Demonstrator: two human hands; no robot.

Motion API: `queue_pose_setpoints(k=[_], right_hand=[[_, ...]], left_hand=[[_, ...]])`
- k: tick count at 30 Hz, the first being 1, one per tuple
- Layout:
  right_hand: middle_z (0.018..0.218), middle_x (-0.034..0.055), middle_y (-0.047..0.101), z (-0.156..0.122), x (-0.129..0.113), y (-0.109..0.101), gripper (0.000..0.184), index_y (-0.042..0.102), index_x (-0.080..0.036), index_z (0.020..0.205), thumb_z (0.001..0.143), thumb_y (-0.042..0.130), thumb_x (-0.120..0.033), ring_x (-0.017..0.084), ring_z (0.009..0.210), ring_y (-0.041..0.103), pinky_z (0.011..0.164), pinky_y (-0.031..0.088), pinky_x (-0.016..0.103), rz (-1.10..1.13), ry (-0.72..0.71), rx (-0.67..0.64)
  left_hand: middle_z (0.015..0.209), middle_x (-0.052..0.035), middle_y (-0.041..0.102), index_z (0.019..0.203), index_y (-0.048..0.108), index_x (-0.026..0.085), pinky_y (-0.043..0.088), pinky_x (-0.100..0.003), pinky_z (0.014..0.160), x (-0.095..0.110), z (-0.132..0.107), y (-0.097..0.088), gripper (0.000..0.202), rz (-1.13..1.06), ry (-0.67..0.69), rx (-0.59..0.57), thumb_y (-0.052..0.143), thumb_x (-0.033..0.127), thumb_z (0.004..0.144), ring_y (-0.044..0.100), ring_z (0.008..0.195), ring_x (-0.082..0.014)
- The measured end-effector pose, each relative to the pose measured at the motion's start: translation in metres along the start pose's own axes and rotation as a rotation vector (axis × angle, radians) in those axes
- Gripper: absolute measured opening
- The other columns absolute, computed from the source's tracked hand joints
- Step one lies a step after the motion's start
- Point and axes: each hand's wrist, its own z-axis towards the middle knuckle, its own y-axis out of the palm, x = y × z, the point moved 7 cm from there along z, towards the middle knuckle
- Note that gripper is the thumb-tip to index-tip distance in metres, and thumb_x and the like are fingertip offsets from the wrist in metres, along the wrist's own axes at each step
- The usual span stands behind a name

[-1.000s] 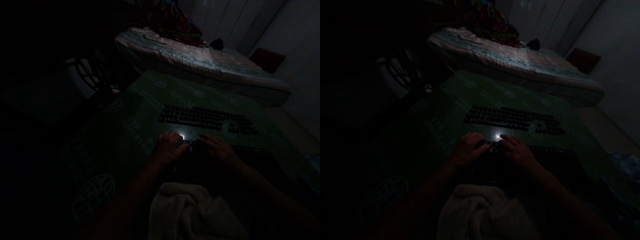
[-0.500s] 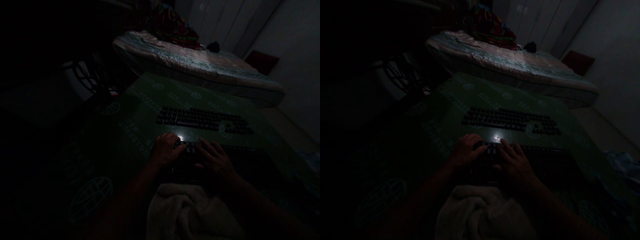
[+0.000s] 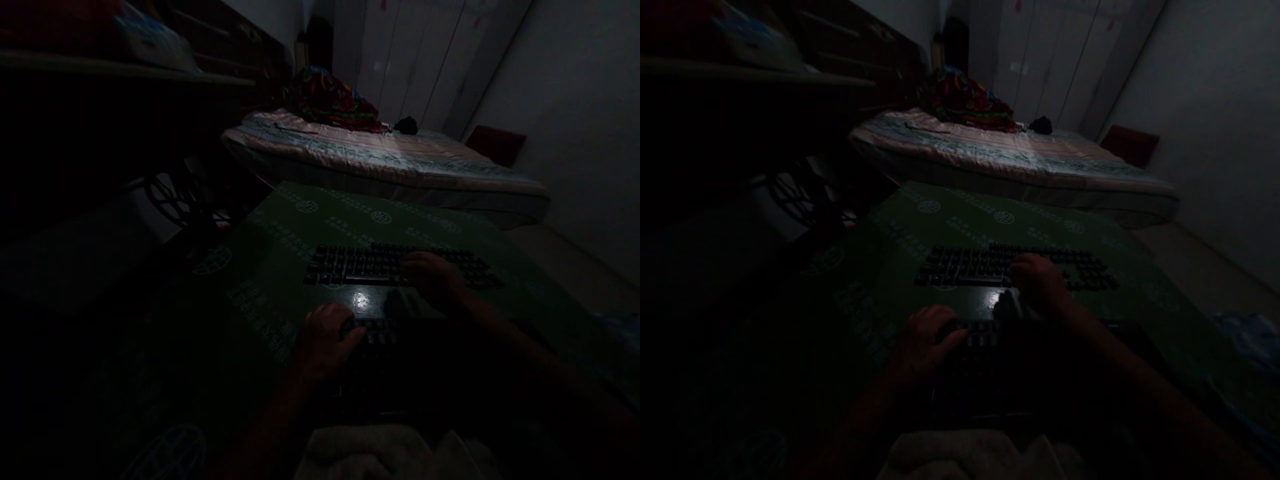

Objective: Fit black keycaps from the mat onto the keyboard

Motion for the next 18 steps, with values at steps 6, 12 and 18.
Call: queue_pose_setpoints(k=[6,12,18], right_hand=[[0.106,0.0085,0.071,0.08,0.042,0.041,0.023,0.073,-0.018,0.095,0.08,0.057,-0.013,0.021,0.096,0.066,0.081,0.049,0.025,-0.007,0.074,-0.236],[0.108,0.0084,0.071,0.115,0.053,0.074,0.025,0.073,-0.02,0.102,0.079,0.063,-0.021,0.023,0.1,0.065,0.08,0.048,0.025,-0.03,0.088,-0.387],[0.095,0.0054,0.074,0.127,0.05,0.083,0.019,0.075,-0.023,0.094,0.078,0.066,-0.026,0.02,0.088,0.068,0.072,0.048,0.021,-0.076,0.093,-0.518]], left_hand=[[0.095,-0.004,0.067,0.09,0.064,0.018,0.043,-0.039,0.08,-0.004,-0.002,0.003,0.015,-0.046,-0.018,-0.009,0.064,0.03,0.081,0.058,0.089,-0.0223],[0.093,-0.0044,0.067,0.089,0.064,0.017,0.043,-0.041,0.078,-0.002,-0.006,0.001,0.014,-0.076,-0.039,-0.01,0.066,0.026,0.079,0.058,0.088,-0.0237],[0.092,-0.0036,0.066,0.09,0.063,0.018,0.043,-0.041,0.075,-0.002,-0.007,0.0,0.015,-0.096,-0.036,0.012,0.068,0.024,0.077,0.058,0.086,-0.0236]])
